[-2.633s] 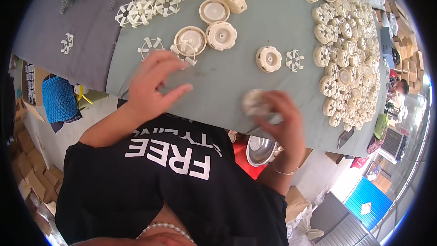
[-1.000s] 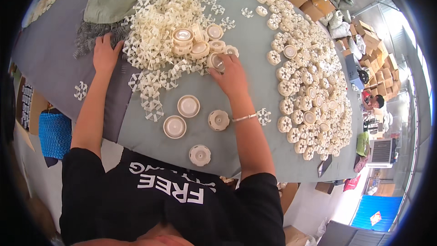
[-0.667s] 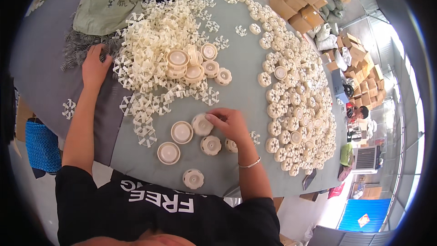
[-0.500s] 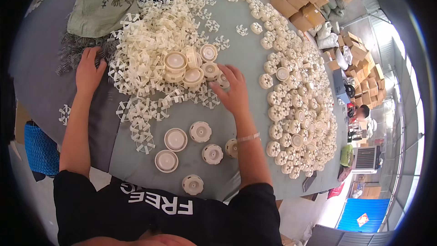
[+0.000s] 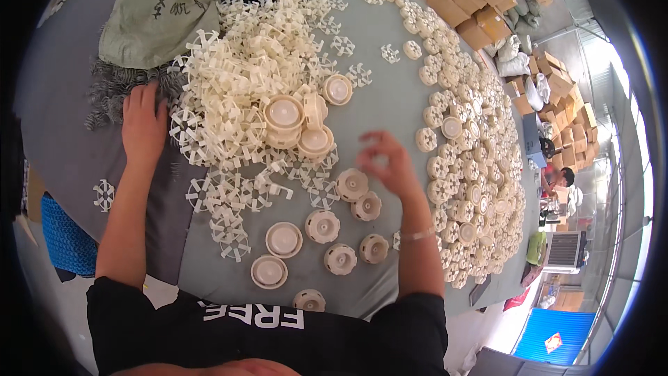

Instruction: The person assembles small white plastic components by hand. They pick up a circular base and a cross-shaped insert, fit the insert into the base, and place the completed unit on the table. The person repeats this process for multiple units, occasionally handling small metal springs.

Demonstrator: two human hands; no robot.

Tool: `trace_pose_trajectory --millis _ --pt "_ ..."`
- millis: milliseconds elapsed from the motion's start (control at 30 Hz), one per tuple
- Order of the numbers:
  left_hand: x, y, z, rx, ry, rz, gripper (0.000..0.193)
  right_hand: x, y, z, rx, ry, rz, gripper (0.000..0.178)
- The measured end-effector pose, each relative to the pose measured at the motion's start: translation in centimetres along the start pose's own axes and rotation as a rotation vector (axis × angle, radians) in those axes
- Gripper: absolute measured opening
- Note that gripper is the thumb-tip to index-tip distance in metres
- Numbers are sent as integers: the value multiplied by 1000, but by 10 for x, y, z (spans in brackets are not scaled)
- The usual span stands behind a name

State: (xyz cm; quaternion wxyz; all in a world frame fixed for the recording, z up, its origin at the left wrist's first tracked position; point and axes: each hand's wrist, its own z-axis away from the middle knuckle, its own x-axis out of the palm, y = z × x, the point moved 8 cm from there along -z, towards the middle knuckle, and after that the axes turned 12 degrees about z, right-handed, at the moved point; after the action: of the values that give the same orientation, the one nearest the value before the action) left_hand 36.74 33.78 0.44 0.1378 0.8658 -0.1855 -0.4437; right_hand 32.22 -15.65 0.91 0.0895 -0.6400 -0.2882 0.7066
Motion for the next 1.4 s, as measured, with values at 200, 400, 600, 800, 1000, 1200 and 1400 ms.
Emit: trace_pose_trajectory --millis 200,400,600,800,1000,1200,1400 --pt "-19 -6 -8 -63 29 346 37 1 -44 -110 -190 390 423 48" --pt "-23 -40 0 -461 -91 786 34 -12 -3 -59 173 187 -73 44" --pt "12 -52 13 -634 -344 1001 35 -1 -28 -25 128 275 73 47" --pt "-6 3 8 -79 -175 504 51 17 -106 -78 8 243 164 45" --pt "26 -57 -4 -276 -115 713 56 -31 -76 45 182 430 -281 33" --pt "34 -57 10 -775 -155 1457 53 66 -67 287 556 442 -272 32" --pt "47 -53 14 -848 -272 2105 60 90 -131 259 237 713 318 30"
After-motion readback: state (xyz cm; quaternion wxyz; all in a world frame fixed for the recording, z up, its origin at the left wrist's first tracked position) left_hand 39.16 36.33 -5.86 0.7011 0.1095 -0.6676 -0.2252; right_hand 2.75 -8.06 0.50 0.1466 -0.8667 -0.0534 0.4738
